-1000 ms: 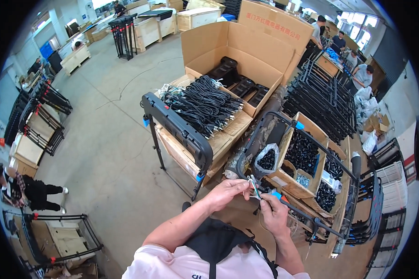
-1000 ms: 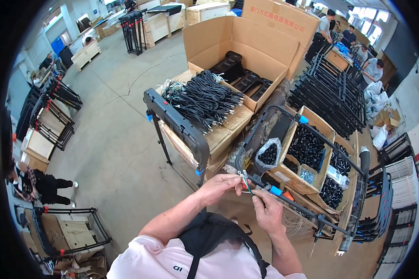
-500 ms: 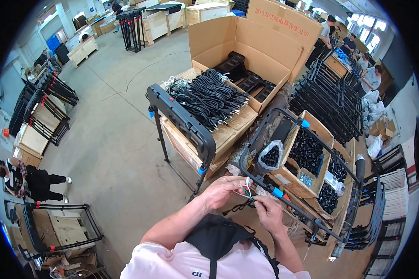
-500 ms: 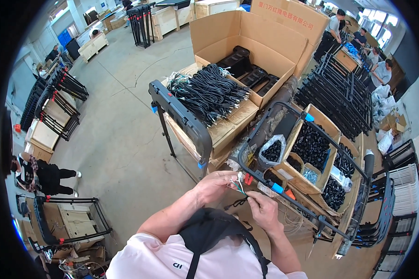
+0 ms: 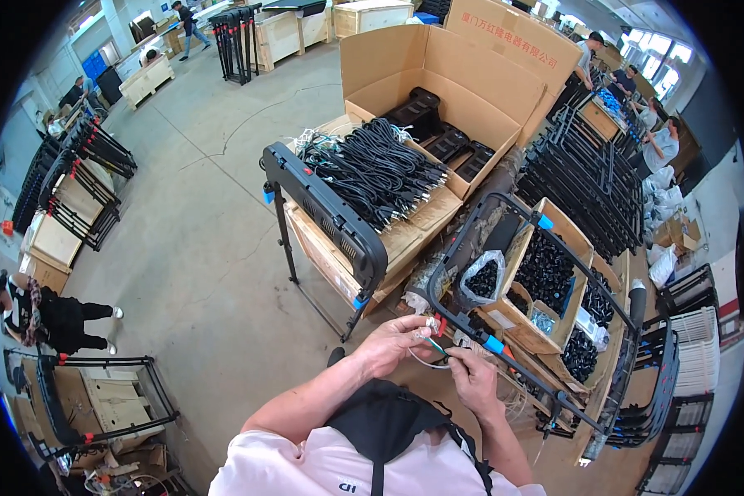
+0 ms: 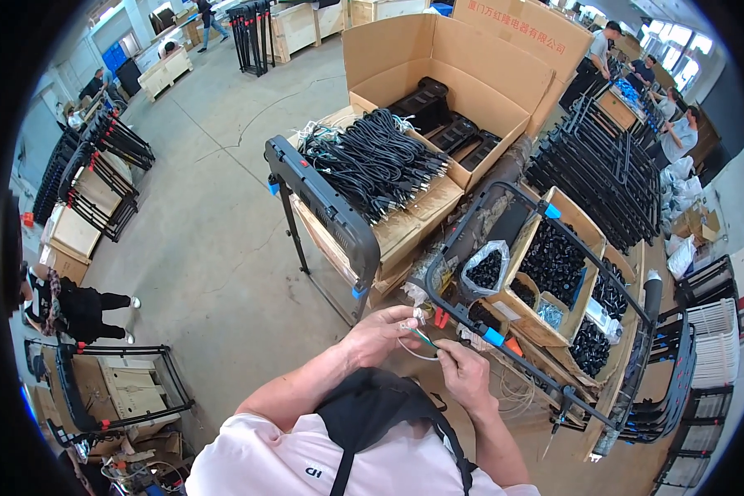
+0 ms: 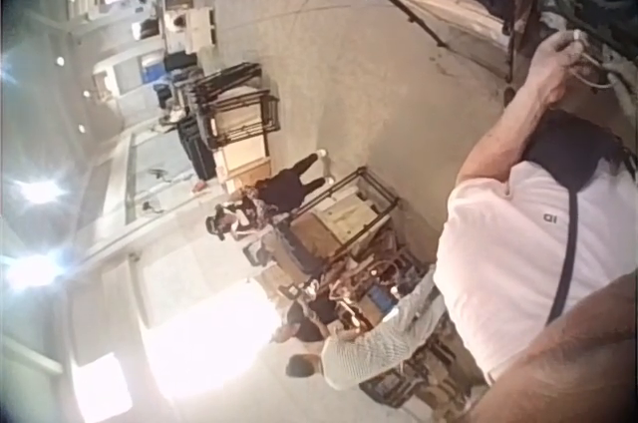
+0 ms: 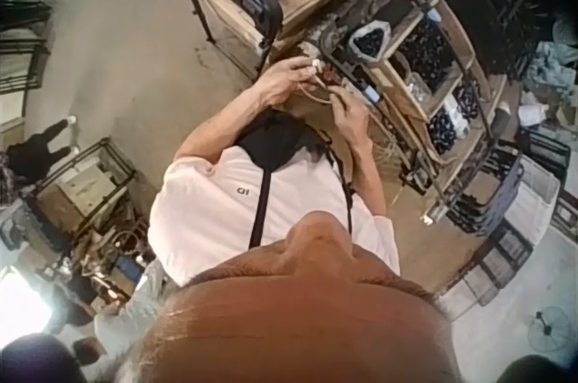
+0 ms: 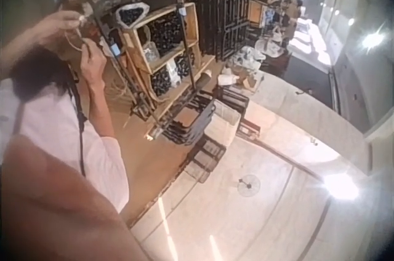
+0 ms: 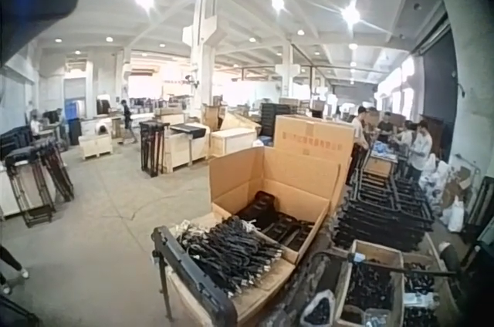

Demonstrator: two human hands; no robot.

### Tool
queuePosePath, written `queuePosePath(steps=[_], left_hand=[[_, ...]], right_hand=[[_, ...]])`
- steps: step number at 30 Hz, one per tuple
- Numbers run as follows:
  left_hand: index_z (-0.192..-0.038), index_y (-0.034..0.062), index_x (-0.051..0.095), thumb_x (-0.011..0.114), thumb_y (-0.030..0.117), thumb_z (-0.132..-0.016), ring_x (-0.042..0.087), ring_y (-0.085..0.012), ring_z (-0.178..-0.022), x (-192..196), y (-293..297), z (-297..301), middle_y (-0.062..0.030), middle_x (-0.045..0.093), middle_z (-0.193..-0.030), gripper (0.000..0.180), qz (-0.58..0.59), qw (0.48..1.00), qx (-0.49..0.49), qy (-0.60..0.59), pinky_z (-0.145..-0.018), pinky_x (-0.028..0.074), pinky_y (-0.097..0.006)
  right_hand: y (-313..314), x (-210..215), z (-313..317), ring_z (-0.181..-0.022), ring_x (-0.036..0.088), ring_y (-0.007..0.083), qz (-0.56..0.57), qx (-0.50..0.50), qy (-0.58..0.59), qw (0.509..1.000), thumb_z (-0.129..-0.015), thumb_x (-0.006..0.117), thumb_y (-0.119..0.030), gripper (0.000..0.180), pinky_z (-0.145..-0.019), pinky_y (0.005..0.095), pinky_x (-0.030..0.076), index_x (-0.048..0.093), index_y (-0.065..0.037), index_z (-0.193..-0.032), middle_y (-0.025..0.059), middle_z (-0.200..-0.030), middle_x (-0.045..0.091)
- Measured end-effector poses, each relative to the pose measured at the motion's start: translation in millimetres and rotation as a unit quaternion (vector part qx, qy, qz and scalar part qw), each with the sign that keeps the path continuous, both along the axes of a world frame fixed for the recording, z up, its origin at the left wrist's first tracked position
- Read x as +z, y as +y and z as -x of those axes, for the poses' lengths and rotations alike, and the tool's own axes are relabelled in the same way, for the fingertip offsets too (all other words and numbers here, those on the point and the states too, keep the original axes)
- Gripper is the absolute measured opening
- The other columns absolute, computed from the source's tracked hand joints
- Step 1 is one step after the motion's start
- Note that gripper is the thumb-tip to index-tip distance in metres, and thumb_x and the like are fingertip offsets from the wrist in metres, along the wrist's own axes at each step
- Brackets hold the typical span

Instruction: The worker is assembling electronic components and wiring onto a metal frame using various hand tools.

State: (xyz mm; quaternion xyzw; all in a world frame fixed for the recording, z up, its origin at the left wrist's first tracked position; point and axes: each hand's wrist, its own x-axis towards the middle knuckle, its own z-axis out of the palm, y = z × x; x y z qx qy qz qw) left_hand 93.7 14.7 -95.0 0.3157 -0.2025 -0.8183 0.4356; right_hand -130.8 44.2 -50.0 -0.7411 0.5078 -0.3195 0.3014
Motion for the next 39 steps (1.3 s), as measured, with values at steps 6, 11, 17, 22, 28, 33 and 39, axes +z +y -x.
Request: queuePosePath(steps=[6,11,17,22,28,33,39], left_hand=[[-0.125,0.0013,0.066,0.063,0.027,-0.106,0.068,-0.0165,-0.104,-22,3,-1,-0.0069,0.071,-0.108,0.032,-0.001,0.990,-0.053,-0.134,-0.085,0.057,-0.031],[-0.122,0.0043,0.070,0.067,0.031,-0.104,0.070,-0.0135,-0.100,-13,11,8,-0.0059,0.074,-0.110,0.032,-0.044,0.996,-0.047,-0.055,-0.082,0.058,-0.028],[-0.120,0.0060,0.070,0.067,0.027,-0.104,0.071,-0.0125,-0.092,-25,23,32,-0.0045,0.075,-0.106,0.026,-0.029,0.998,0.047,-0.026,-0.078,0.058,-0.027],[-0.116,0.0068,0.067,0.063,0.022,-0.107,0.068,-0.0116,-0.083,-54,18,53,-0.0025,0.072,-0.097,0.018,-0.045,0.989,0.094,-0.104,-0.073,0.053,-0.027],[-0.108,0.0083,0.069,0.065,0.023,-0.105,0.064,-0.0084,-0.070,-124,-14,74,0.0004,0.072,-0.089,0.015,-0.078,0.963,0.133,-0.219,-0.063,0.047,-0.023],[-0.108,0.0041,0.074,0.071,0.017,-0.100,0.060,-0.0081,-0.066,-139,-38,82,-0.0019,0.073,-0.086,0.016,-0.026,0.965,0.037,-0.259,-0.056,0.046,-0.023],[-0.105,0.0010,0.074,0.070,0.013,-0.099,0.062,-0.0095,-0.070,-133,-55,76,-0.0030,0.072,-0.086,0.014,-0.024,0.964,-0.042,-0.262,-0.062,0.050,-0.026]], right_hand=[[1,-7,1,-0.077,0.073,0.0309,-0.041,-0.002,0.024,0.999,-0.095,0.070,-0.009,0.017,-0.068,0.0375,0.056,0.073,-0.005,-0.111,0.0167,-0.089,0.073],[4,-19,5,-0.075,0.072,0.0305,-0.059,0.015,0.016,0.998,-0.096,0.069,-0.011,0.017,-0.068,0.0380,0.055,0.074,-0.007,-0.112,0.0164,-0.088,0.073],[14,-34,14,-0.077,0.073,0.0261,-0.125,0.031,-0.030,0.991,-0.098,0.067,-0.012,0.018,-0.070,0.0380,0.056,0.072,-0.006,-0.114,0.0162,-0.087,0.072],[22,-86,17,-0.079,0.074,0.0221,-0.249,0.014,-0.070,0.966,-0.101,0.063,-0.017,0.022,-0.072,0.0363,0.057,0.071,-0.003,-0.117,0.0128,-0.086,0.074],[4,-168,17,-0.074,0.068,0.0134,-0.283,0.005,-0.060,0.957,-0.105,0.057,-0.019,0.026,-0.072,0.0303,0.056,0.070,0.001,-0.116,0.0059,-0.081,0.071],[-2,-189,24,-0.075,0.068,0.0137,-0.315,-0.029,-0.083,0.945,-0.104,0.057,-0.019,0.026,-0.072,0.0316,0.056,0.071,0.000,-0.114,0.0066,-0.082,0.071],[-2,-183,26,-0.080,0.066,0.0127,-0.312,-0.062,-0.078,0.945,-0.104,0.058,-0.020,0.027,-0.076,0.0307,0.054,0.071,0.001,-0.114,0.0052,-0.082,0.070]])
